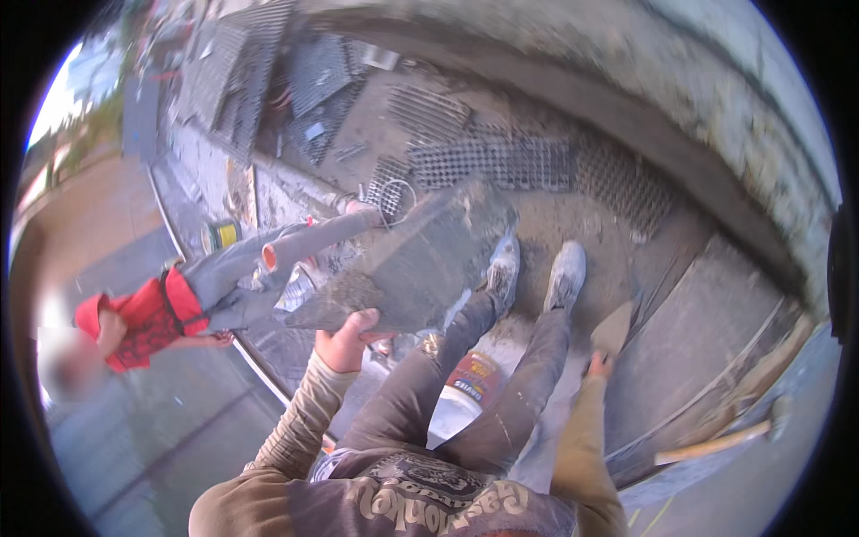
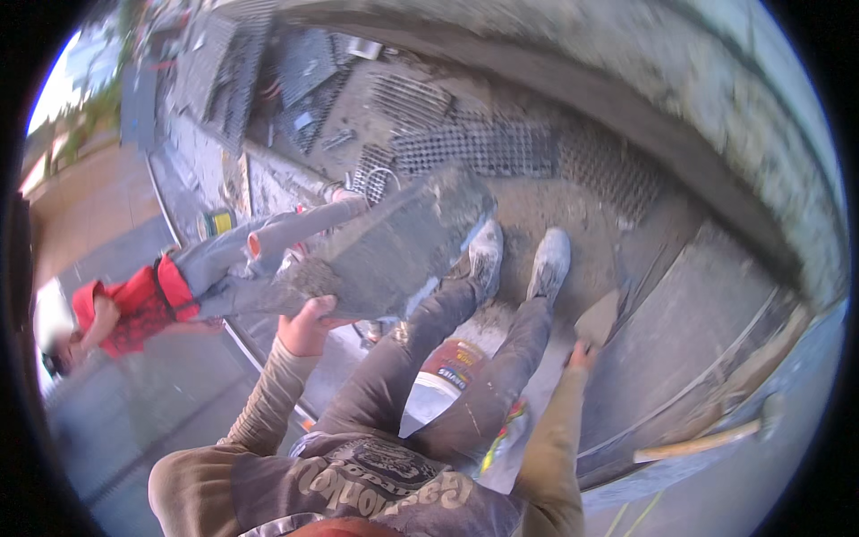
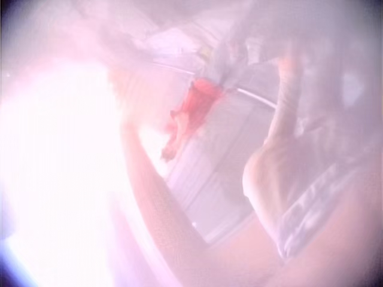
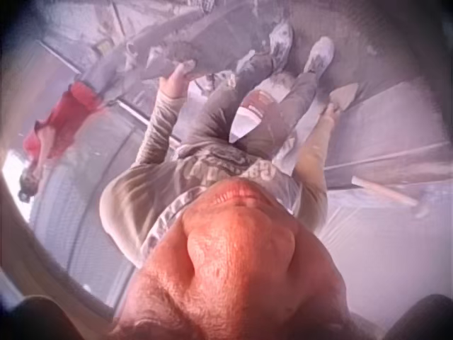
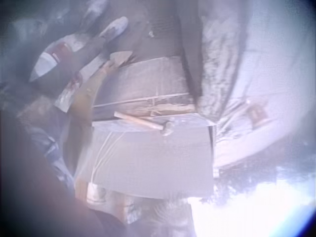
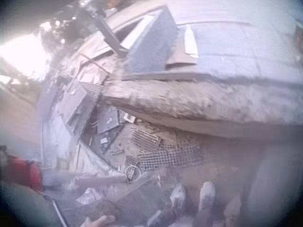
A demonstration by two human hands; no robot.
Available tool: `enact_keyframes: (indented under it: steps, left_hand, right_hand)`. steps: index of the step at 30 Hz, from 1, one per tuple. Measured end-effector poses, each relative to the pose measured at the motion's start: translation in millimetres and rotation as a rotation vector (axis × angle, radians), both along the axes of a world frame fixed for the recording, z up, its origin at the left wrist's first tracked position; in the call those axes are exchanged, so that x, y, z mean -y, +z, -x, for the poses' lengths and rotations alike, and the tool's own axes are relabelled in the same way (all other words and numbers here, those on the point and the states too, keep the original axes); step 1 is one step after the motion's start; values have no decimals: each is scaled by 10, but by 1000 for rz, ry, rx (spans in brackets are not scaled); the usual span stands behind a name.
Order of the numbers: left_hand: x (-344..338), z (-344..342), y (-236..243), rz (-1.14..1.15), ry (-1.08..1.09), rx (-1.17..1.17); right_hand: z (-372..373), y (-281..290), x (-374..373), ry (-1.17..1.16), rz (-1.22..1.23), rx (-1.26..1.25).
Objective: The person applies adhesive to a dark stone tile using a caulking gun, then places the tile onto a prepared surface with metal mesh. The person uses a rubber mallet to tap the tile into position and adjusts its alignment with a coworker's assistance.
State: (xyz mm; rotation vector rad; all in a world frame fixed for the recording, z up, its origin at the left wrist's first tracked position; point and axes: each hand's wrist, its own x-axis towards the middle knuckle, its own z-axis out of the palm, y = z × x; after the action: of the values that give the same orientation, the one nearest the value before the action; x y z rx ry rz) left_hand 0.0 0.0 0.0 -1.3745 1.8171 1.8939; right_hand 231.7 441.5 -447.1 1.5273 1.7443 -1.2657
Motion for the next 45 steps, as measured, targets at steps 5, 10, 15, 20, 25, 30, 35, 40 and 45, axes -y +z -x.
enact_keyframes:
  steps: [5, 10, 15, 20, 25, 30, 35, 40, 45]
  left_hand:
    - [-235, -476, 164, 13, 141, -92]
    - [-47, -870, 1112, -42, 416, -125]
    - [154, -958, 1741, -82, 656, -154]
    - [667, -924, 2000, -10, 732, -256]
    - [1433, -764, 2223, 81, 735, -285]
    - [2438, -607, 2339, 39, 885, -358]
    - [3290, -496, 2647, 142, 947, -365]
    - [4403, -457, 2765, 169, 1111, -404]
    - [5579, -183, 2797, 122, 1291, -306]
  right_hand:
    - [-102, 396, -701, 345, -38, 57]
    - [750, 2032, -760, 307, 208, 237]
    - [1870, 3073, -580, 611, 207, 224]
    - [3149, 3391, 202, 834, 104, 268]
    - [4195, 3861, 1496, 1008, 10, 360]
    - [5038, 4188, 2863, 1215, 23, 263]
    - [5740, 4003, 3752, 1391, 82, 19]
    - [6303, 3771, 4643, 1847, -169, -198]
    - [6878, 3673, 5750, 1939, -104, 45]
